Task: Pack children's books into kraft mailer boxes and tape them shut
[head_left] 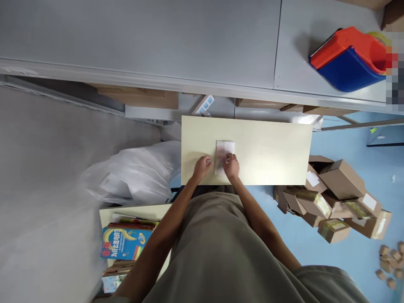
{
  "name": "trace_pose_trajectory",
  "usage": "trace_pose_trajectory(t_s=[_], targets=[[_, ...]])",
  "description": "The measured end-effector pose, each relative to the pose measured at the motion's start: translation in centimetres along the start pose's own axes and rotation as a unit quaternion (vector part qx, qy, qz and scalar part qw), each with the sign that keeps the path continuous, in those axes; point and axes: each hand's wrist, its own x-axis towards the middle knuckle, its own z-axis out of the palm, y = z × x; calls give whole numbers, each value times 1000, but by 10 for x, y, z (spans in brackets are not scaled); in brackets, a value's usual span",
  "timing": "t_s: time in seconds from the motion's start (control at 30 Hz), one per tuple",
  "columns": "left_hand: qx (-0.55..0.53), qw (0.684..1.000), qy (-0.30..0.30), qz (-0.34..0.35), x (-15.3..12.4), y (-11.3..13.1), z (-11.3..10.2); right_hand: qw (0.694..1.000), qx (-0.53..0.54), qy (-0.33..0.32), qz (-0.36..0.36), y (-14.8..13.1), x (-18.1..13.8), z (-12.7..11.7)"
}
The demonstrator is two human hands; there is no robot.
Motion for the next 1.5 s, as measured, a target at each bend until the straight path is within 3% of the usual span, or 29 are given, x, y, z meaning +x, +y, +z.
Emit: trace_pose_trajectory(t_s=[0.1,0.2,0.37,0.47,0.57,0.7,0.83,1.03,1.13,1.23,1.5], targets=[[1,1000,-1,17,1,3,8,996,53,52,45,31,-3,-21],[2,1000,1,27,-2,11,22,993,70,53,74,46,-5,-25],[-12,998,47,31,-3,22,36,995,11,60,81,30,0,-1],[-15,995,103,3,11,19,20,997,-3,40,71,3,18,16],[-18,988,151,-24,35,10,-10,999,-6,18,41,-30,48,33],[-37,984,163,-66,62,1,-44,1000,-22,-4,20,-66,79,49],[-38,982,170,-72,69,2,-46,999,-37,-10,14,-72,88,50],[-62,979,185,-64,63,8,-39,999,-39,-21,6,-68,97,32],[-69,975,200,-69,36,4,-31,999,-5,-9,-30,-58,83,20],[-93,965,233,-72,-20,-10,-8,996,24,-10,-82,-35,44,15],[-181,916,345,-92,-234,-69,83,978,109,-94,-154,51,-107,54]])
